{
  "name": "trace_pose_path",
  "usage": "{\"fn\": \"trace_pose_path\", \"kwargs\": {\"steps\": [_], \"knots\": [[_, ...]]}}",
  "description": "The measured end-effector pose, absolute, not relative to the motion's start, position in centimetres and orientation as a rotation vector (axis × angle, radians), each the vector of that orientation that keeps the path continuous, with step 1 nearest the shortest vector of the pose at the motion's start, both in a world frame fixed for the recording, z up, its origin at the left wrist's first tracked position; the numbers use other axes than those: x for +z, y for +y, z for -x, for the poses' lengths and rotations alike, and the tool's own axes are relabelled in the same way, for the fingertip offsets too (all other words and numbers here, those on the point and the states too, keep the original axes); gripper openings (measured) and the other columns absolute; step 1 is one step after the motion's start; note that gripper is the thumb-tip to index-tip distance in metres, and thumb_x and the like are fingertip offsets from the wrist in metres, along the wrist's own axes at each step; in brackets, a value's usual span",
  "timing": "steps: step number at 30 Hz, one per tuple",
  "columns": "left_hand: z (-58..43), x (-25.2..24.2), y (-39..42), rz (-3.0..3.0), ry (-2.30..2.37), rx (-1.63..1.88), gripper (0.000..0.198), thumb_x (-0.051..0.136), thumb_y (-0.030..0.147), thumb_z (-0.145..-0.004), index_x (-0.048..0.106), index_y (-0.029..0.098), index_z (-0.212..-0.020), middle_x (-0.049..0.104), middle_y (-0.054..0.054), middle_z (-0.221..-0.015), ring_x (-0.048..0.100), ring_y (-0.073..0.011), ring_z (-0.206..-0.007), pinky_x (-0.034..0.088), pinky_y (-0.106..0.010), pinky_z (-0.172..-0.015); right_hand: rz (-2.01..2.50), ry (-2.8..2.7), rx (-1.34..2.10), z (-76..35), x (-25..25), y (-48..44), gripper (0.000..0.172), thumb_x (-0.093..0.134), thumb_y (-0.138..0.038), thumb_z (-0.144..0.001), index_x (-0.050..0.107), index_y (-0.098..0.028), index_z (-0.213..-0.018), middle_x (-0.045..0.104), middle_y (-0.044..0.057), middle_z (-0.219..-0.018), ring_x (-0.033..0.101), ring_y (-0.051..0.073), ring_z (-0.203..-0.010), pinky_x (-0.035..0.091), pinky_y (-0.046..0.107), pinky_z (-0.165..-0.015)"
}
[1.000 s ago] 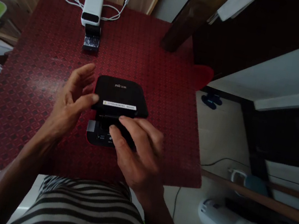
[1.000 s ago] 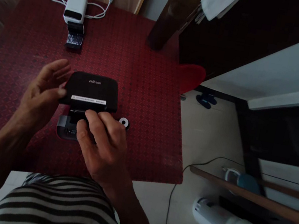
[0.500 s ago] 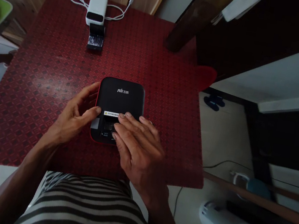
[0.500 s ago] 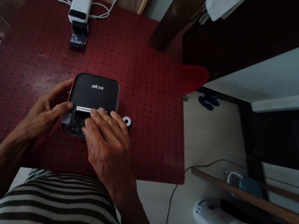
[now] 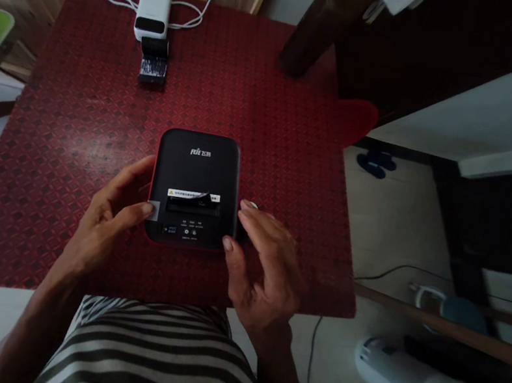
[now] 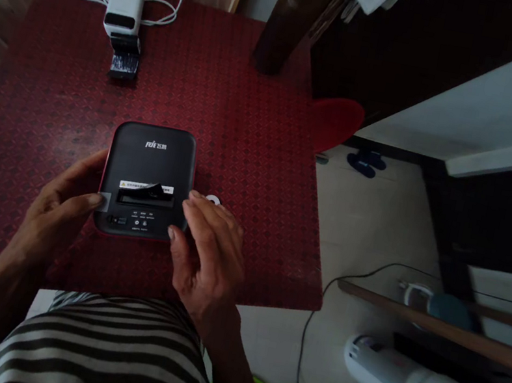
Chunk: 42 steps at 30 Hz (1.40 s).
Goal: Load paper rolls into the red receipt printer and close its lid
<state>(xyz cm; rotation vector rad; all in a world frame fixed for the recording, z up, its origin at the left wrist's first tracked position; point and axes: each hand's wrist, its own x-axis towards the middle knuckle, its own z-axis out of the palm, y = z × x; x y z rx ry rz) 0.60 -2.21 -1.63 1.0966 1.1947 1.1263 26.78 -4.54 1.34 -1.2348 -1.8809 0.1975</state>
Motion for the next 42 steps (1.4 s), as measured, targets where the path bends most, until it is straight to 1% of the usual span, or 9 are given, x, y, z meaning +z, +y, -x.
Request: {"fn": "trace_pose_path", "kwargs": {"steps": [4,7,11,20,25,31,36,39,42], "knots": [[-0.9,-1.1,-2.4,-1.115,1.249,1.121,0.060,0.086,0.048,-0.103,0.071,0.044,-0.161,0.069,-0.002,-0.170,0.058,-0.0422,-0.164,0.046,-0.069,-0.139,1.279,-1.814,0.265,-26.9,0.5,-5.7,0.057,0.072,-0.020,-0.110,0.062,-0.026,-0.166,0.086,0.014,-0.139,0.085,0.030,-0.126,0.075,0.050,-0.102],[-1.1,-0.5,-2.4,-1.143,1.270,1.122,0.059,0.085,0.047,-0.104,0.071,0.045,-0.161,0.067,-0.002,-0.171,0.056,-0.0415,-0.166,0.045,-0.069,-0.141,1.357,-1.738,0.361,-26.2,0.0,-6.5,0.063,0.076,-0.032,-0.112,0.056,-0.026,-0.171,0.084,0.015,-0.142,0.086,0.030,-0.121,0.077,0.046,-0.097],[-1.4,0.1,-2.6,-1.138,1.271,1.124,0.059,0.084,0.042,-0.106,0.070,0.044,-0.163,0.065,-0.001,-0.174,0.055,-0.0388,-0.167,0.044,-0.065,-0.142,1.386,-1.686,0.393,-25.7,-0.6,-6.9,0.068,0.081,-0.037,-0.110,0.055,-0.026,-0.171,0.085,0.015,-0.141,0.087,0.030,-0.119,0.078,0.044,-0.093],[-2.6,1.0,-2.7,-1.070,1.296,1.119,0.058,0.080,0.040,-0.109,0.068,0.040,-0.165,0.064,-0.003,-0.175,0.052,-0.0378,-0.170,0.046,-0.062,-0.141,1.418,-1.644,0.417,-26.0,-0.8,-6.7,0.067,0.090,-0.036,-0.103,0.063,-0.027,-0.164,0.087,0.013,-0.137,0.088,0.029,-0.112,0.078,0.043,-0.092],[-2.6,0.9,-2.9,-1.098,1.308,1.096,0.058,0.076,0.041,-0.111,0.064,0.042,-0.168,0.063,-0.003,-0.176,0.053,-0.0376,-0.170,0.047,-0.062,-0.141,1.446,-1.630,0.417,-25.9,-0.8,-6.9,0.064,0.089,-0.041,-0.104,0.065,-0.027,-0.162,0.088,0.013,-0.135,0.089,0.029,-0.107,0.078,0.044,-0.089],[-2.9,0.6,-2.7,-1.072,1.316,1.136,0.056,0.077,0.040,-0.110,0.066,0.037,-0.165,0.064,-0.005,-0.175,0.056,-0.0382,-0.167,0.047,-0.063,-0.140,1.455,-1.599,0.411,-25.7,-0.8,-7.1,0.059,0.091,-0.040,-0.103,0.069,-0.025,-0.155,0.089,0.012,-0.132,0.089,0.027,-0.103,0.077,0.042,-0.090],[-2.9,0.3,-2.7,-1.066,1.278,1.121,0.057,0.076,0.039,-0.110,0.065,0.040,-0.166,0.063,-0.003,-0.176,0.055,-0.0378,-0.167,0.047,-0.064,-0.139,1.463,-1.586,0.429,-25.5,-1.1,-7.1,0.055,0.088,-0.044,-0.105,0.070,-0.025,-0.153,0.089,0.013,-0.131,0.089,0.027,-0.105,0.077,0.042,-0.091],[-2.8,0.2,-2.8,-1.068,1.290,1.135,0.057,0.075,0.040,-0.110,0.065,0.039,-0.167,0.063,-0.003,-0.176,0.054,-0.0380,-0.168,0.046,-0.063,-0.140,1.438,-1.648,0.424,-26.0,-0.6,-6.9,0.054,0.087,-0.040,-0.106,0.070,-0.025,-0.155,0.089,0.012,-0.131,0.088,0.026,-0.103,0.077,0.042,-0.091],[-2.3,-0.1,-2.9,-1.079,1.263,1.129,0.057,0.076,0.045,-0.109,0.067,0.040,-0.165,0.062,-0.003,-0.177,0.055,-0.0396,-0.167,0.051,-0.063,-0.136,1.394,-1.754,0.406,-27.0,1.0,-6.1,0.048,0.082,-0.035,-0.108,0.071,-0.024,-0.154,0.089,0.011,-0.128,0.088,0.026,-0.103,0.077,0.041,-0.091]]}}
